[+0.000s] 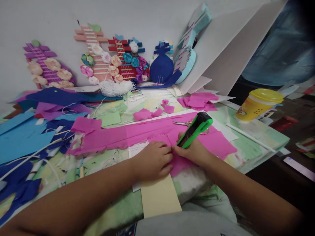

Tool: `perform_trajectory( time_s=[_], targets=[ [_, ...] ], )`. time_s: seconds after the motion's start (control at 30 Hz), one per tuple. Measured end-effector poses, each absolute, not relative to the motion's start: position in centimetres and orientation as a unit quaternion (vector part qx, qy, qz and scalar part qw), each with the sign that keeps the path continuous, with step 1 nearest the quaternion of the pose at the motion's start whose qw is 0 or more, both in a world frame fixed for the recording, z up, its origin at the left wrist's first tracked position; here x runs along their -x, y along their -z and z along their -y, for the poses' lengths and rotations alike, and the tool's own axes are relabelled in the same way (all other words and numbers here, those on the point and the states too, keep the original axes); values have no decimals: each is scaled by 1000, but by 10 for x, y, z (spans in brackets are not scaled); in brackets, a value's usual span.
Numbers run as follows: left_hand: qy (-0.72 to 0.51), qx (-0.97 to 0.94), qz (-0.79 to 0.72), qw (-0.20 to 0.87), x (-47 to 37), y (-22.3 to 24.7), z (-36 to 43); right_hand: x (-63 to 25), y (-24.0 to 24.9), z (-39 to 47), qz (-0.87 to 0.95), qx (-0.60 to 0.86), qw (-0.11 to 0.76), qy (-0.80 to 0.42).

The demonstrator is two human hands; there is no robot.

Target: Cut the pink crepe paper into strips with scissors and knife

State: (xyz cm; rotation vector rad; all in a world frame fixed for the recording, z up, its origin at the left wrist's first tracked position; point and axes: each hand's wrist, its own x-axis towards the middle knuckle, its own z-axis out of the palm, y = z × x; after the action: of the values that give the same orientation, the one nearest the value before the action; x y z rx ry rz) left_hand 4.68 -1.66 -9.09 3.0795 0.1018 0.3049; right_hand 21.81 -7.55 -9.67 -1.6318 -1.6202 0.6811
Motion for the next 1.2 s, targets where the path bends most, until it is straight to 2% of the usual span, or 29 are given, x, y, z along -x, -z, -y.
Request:
perform_trajectory(
  time_s=[0.23, 0.33, 0.63, 0.87, 1.2],
  targets=[
    [-105, -993, -31, 37, -47, 90, 17, -224, 97, 77, 600, 633, 422, -246],
    [-107, -993, -29, 41, -47, 91, 16, -225, 99, 76, 605, 619, 413, -283],
    [-89, -995, -34, 37, -47, 90, 16, -220, 99, 79, 632, 612, 376, -291],
    [-84, -995, -31, 46, -47, 90, 14, -227, 96, 79, 581, 622, 436, -294],
    [-92, -995, -23, 31, -47, 92, 13, -219, 98, 81, 623, 635, 339, -306]
  ],
)
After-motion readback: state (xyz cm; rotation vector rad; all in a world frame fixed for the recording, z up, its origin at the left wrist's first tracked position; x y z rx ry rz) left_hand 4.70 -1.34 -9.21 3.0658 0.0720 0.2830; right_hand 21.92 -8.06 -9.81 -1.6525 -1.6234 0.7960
